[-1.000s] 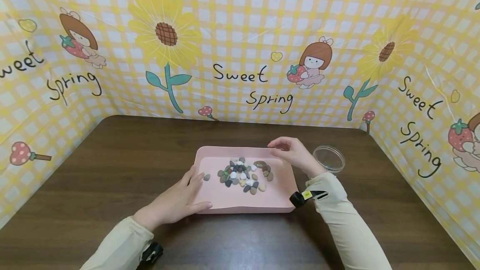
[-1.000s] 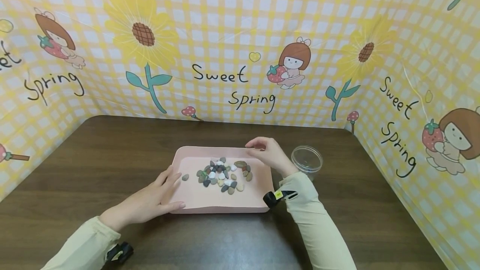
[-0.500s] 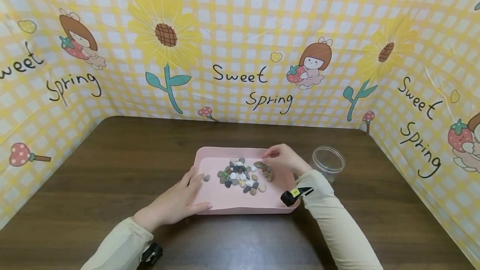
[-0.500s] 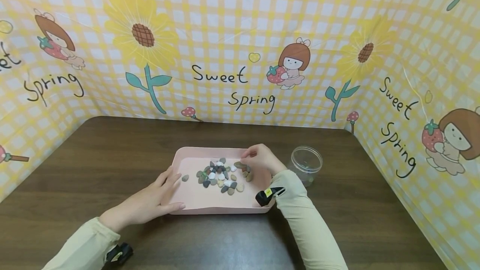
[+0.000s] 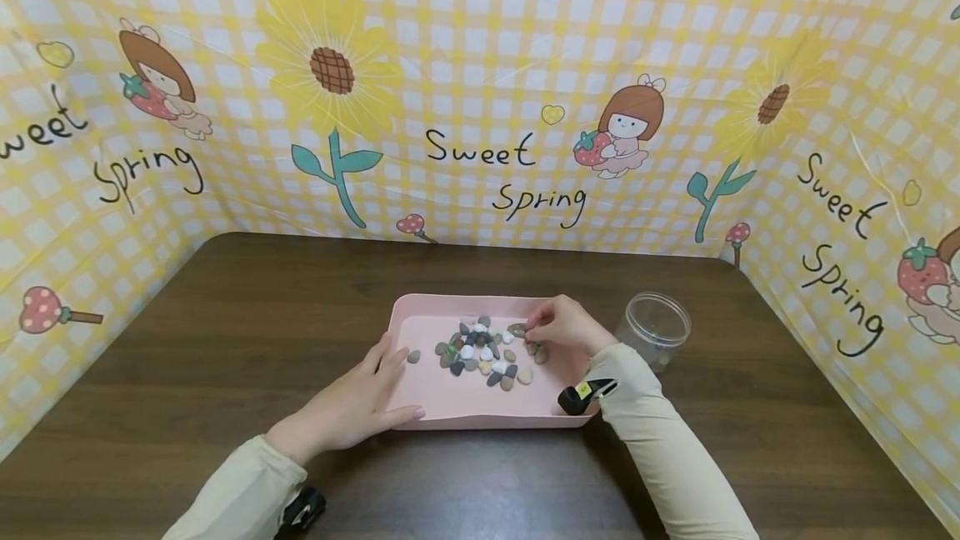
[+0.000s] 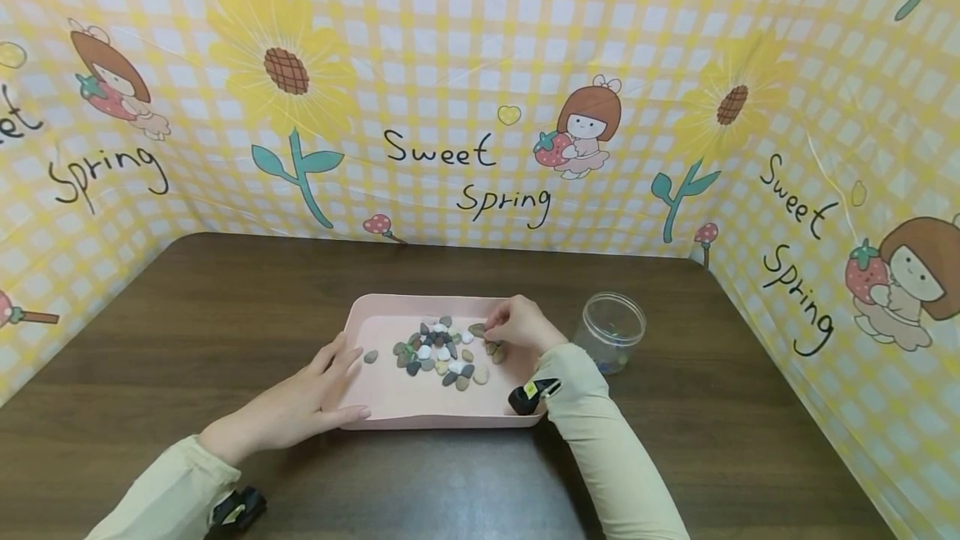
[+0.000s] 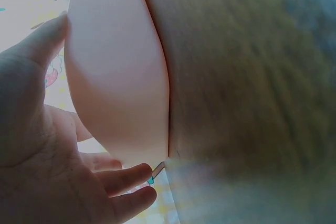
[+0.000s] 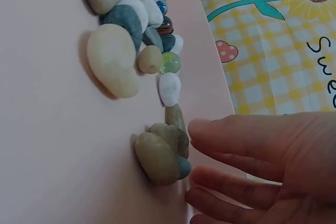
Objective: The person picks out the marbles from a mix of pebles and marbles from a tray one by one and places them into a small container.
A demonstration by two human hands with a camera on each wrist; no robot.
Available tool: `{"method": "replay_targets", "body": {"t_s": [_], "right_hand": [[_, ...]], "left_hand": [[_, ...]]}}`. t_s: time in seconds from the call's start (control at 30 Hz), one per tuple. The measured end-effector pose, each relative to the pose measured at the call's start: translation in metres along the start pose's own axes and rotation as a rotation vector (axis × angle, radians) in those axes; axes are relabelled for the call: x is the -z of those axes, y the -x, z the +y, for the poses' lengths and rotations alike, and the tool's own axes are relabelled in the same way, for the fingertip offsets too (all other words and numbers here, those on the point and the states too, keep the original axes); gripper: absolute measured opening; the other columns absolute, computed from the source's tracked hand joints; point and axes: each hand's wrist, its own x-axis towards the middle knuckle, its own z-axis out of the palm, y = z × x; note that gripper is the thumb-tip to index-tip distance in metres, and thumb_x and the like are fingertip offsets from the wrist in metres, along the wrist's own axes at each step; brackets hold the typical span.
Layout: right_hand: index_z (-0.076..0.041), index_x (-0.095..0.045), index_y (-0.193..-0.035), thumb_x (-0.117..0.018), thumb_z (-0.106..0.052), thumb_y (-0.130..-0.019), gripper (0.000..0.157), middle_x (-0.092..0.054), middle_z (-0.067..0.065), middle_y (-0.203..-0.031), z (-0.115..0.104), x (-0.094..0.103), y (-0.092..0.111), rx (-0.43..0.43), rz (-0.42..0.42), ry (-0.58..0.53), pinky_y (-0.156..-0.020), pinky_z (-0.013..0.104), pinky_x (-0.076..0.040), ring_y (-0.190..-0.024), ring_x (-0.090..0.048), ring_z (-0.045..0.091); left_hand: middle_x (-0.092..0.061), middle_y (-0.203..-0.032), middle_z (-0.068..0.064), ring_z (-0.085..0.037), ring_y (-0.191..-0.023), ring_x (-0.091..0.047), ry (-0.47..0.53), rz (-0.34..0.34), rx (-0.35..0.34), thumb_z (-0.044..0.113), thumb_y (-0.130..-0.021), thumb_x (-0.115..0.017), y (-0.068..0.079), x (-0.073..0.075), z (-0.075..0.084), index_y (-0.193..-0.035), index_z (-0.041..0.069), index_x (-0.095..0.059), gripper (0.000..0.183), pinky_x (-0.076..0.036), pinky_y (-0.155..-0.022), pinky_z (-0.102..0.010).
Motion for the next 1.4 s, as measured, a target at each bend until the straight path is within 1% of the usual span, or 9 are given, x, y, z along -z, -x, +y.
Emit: {"method": "replay_targets", "body": {"t_s": [0.17, 0.43, 0.63, 0.83, 0.97, 1.07, 1.2, 1.3, 1.4], "right_hand": [[-0.005, -0.070, -0.081, -0.073, -0.008, -0.077, 0.006, -0.066, 0.003, -0.078, 0.0006, -0.0020, -0.0002, 0.013, 0.019, 0.046, -0.067, 0.021, -0.041, -0.072, -0.052, 0.011], [-0.004, -0.070, -0.077, -0.076, -0.008, -0.074, 0.008, -0.064, 0.001, -0.070, 0.0012, -0.0039, 0.0000, 0.030, 0.041, 0.059, -0.060, 0.020, -0.040, -0.064, -0.050, 0.009], [-0.004, -0.069, -0.075, -0.078, -0.010, -0.072, 0.010, -0.062, 0.001, -0.069, 0.0001, -0.0051, 0.0004, 0.020, 0.058, 0.050, -0.060, 0.020, -0.039, -0.065, -0.050, 0.010], [-0.004, -0.068, -0.072, -0.078, -0.011, -0.073, 0.012, -0.059, 0.000, -0.068, -0.0022, -0.0064, 0.0011, 0.013, 0.049, 0.064, -0.059, 0.020, -0.039, -0.065, -0.050, 0.011], [-0.004, -0.069, -0.073, -0.077, -0.011, -0.074, 0.011, -0.060, 0.000, -0.067, -0.0019, -0.0066, 0.0014, 0.029, 0.050, 0.070, -0.058, 0.020, -0.039, -0.064, -0.049, 0.010], [-0.005, -0.071, -0.074, -0.077, -0.012, -0.074, 0.010, -0.063, 0.000, -0.068, -0.0011, -0.0061, 0.0013, 0.036, 0.043, 0.053, -0.060, 0.020, -0.041, -0.064, -0.051, 0.009], [-0.007, -0.073, -0.077, -0.077, -0.014, -0.075, 0.008, -0.069, 0.003, -0.084, -0.0007, -0.0045, 0.0006, 0.063, 0.041, 0.012, -0.071, 0.024, -0.043, -0.077, -0.055, 0.012], [-0.009, -0.075, -0.081, -0.075, -0.015, -0.077, 0.007, -0.069, 0.006, -0.104, -0.0009, -0.0032, 0.0005, 0.111, 0.037, -0.016, -0.086, 0.032, -0.045, -0.098, -0.058, 0.018], [-0.009, -0.075, -0.086, -0.074, -0.016, -0.079, 0.009, -0.066, 0.008, -0.118, -0.0013, -0.0016, 0.0007, 0.150, 0.020, -0.053, -0.098, 0.042, -0.043, -0.116, -0.055, 0.024]], "left_hand": [[-0.014, -0.152, -0.031, -0.046, -0.129, -0.041, -0.001, -0.001, -0.001, 0.059, -0.085, -0.055, 0.0001, 0.0006, 0.0009, -0.143, 0.001, -0.033, 0.085, -0.041, -0.098, -0.052], [-0.014, -0.151, -0.031, -0.046, -0.129, -0.040, -0.001, -0.003, 0.000, 0.059, -0.084, -0.056, 0.0002, 0.0011, 0.0017, -0.143, 0.001, -0.034, 0.086, -0.041, -0.098, -0.053], [-0.013, -0.152, -0.030, -0.046, -0.130, -0.039, 0.001, -0.019, 0.012, 0.061, -0.084, -0.054, -0.0001, 0.0018, 0.0021, -0.144, 0.002, -0.032, 0.088, -0.041, -0.099, -0.054], [-0.014, -0.152, -0.031, -0.046, -0.129, -0.039, -0.009, -0.017, 0.007, 0.059, -0.085, -0.055, -0.0002, 0.0017, 0.0023, -0.143, 0.001, -0.033, 0.086, -0.041, -0.098, -0.053], [-0.013, -0.152, -0.030, -0.046, -0.130, -0.039, -0.004, -0.017, 0.009, 0.060, -0.084, -0.054, -0.0007, 0.0009, 0.0016, -0.144, 0.001, -0.033, 0.086, -0.041, -0.098, -0.054], [-0.013, -0.152, -0.031, -0.046, -0.130, -0.039, -0.005, -0.012, 0.004, 0.060, -0.085, -0.054, -0.0012, 0.0002, 0.0007, -0.144, 0.001, -0.033, 0.086, -0.040, -0.099, -0.053], [-0.014, -0.151, -0.032, -0.046, -0.129, -0.039, -0.010, -0.001, -0.010, 0.059, -0.085, -0.054, -0.0013, -0.0006, 0.0002, -0.143, 0.001, -0.034, 0.085, -0.041, -0.098, -0.053], [-0.015, -0.151, -0.032, -0.046, -0.129, -0.040, -0.009, 0.003, -0.009, 0.059, -0.084, -0.055, -0.0009, -0.0008, 0.0001, -0.143, 0.001, -0.034, 0.085, -0.041, -0.098, -0.052], [-0.015, -0.151, -0.032, -0.046, -0.129, -0.039, -0.008, 0.006, -0.010, 0.059, -0.085, -0.055, -0.0009, -0.0008, -0.0001, -0.143, 0.001, -0.034, 0.084, -0.041, -0.098, -0.052]]}}
